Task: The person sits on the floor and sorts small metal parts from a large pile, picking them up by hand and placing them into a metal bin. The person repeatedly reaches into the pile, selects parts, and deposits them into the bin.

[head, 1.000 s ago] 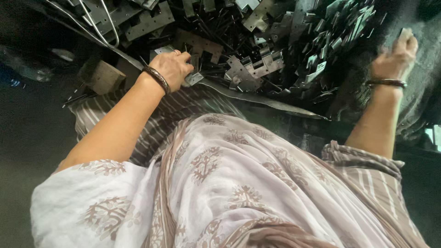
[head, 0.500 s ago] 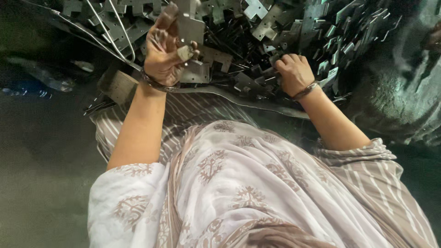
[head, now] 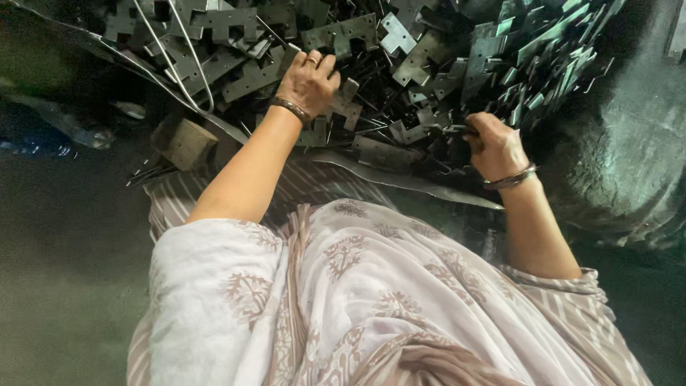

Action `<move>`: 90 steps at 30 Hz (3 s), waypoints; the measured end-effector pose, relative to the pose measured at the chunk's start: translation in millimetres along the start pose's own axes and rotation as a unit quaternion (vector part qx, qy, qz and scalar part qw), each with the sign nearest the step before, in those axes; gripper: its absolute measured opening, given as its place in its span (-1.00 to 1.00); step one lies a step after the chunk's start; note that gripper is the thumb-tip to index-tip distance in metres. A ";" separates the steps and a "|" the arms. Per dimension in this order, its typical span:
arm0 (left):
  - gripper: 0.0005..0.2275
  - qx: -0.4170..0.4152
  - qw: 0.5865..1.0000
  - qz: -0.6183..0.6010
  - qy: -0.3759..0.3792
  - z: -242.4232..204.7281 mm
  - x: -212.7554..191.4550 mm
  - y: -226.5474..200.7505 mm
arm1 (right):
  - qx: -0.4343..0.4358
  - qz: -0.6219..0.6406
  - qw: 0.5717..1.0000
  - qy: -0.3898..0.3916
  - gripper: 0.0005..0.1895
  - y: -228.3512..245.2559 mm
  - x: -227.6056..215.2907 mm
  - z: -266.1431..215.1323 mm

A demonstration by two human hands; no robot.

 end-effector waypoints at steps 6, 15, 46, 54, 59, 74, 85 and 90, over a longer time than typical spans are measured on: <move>-0.73 0.028 0.999 0.042 -0.007 -1.0 17.7 1.5 | -0.021 0.047 0.998 0.046 -0.59 7.5 30.4 -0.5; -0.85 0.056 0.994 0.043 0.084 10.6 8.4 -4.0 | -0.054 0.055 0.996 0.042 -0.65 19.4 27.2 12.7; -0.71 0.020 -0.059 -0.992 -0.106 -37.0 6.1 -96.6 | 0.019 0.310 0.949 -0.056 -0.15 62.6 44.3 55.8; -0.37 -0.173 0.279 -0.944 0.042 -32.3 0.3 -144.3 | -0.039 0.401 0.913 0.065 -0.28 79.6 73.5 38.3; -0.25 -0.236 0.824 -0.407 0.315 -84.7 -46.8 -30.0 | 0.174 0.659 0.716 -0.149 -0.57 -71.2 22.6 -36.0; -0.28 -0.411 0.862 -0.280 0.095 -120.9 -26.6 21.0 | 0.184 -0.257 0.936 -0.158 -0.28 -139.0 -42.2 -71.6; -0.76 -0.098 0.704 -0.639 -0.294 -93.6 -77.4 37.8 | -0.070 -0.344 0.924 0.153 -0.64 28.9 127.6 75.6; -0.70 -0.125 0.242 -0.913 -0.305 -118.8 -45.8 79.7 | -0.056 -0.325 0.935 0.130 -0.74 19.1 136.7 80.5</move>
Point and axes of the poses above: each hand's wrist, its own z-axis towards the middle knuckle, its own x-axis out of the palm, y = z × x, the point moved 5 cm from there along z, towards the middle knuckle, and after that the axes turned 13 degrees about y, right-handed, at the moved point
